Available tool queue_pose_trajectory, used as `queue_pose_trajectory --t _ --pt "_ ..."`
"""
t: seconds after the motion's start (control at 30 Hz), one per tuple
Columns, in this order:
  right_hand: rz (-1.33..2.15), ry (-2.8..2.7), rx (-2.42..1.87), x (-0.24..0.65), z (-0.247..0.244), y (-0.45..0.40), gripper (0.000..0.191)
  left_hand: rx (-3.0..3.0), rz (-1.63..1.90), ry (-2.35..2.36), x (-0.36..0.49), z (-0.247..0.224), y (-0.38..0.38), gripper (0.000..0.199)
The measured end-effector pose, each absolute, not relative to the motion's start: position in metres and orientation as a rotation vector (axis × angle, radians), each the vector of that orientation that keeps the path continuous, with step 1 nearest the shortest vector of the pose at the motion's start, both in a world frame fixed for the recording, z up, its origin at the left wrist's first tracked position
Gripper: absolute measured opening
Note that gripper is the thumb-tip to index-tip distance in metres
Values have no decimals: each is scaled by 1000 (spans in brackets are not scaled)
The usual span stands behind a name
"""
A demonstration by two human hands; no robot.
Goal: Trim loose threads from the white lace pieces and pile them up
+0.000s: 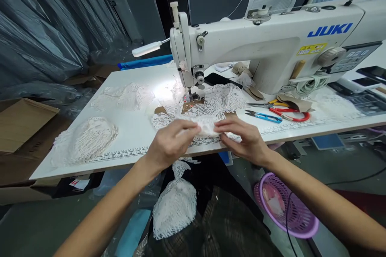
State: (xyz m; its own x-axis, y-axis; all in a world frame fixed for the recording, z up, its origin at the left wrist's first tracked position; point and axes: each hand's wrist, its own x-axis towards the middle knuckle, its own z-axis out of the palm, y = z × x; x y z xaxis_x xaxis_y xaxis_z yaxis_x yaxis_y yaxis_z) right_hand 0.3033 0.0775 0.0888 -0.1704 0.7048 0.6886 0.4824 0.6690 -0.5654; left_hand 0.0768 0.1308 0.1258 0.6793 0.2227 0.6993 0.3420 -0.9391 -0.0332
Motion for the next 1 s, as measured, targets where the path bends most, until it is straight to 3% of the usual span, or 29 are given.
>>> queue_pose_trajectory --t 0.13,0.33,0.5,1.0 --pt "291 -2108 -954 307 79 68 26 -2831 -601 -346 65 112 115 22" --pt "180 -2296 -1003 306 84 103 26 -2744 -384 -523 68 105 146 27" --pt "117 -2326 -997 307 81 112 34 -2727 -388 -665 65 107 154 27" --pt "121 -2385 -1059 310 81 102 32 -2935 -634 -705 46 105 135 28"
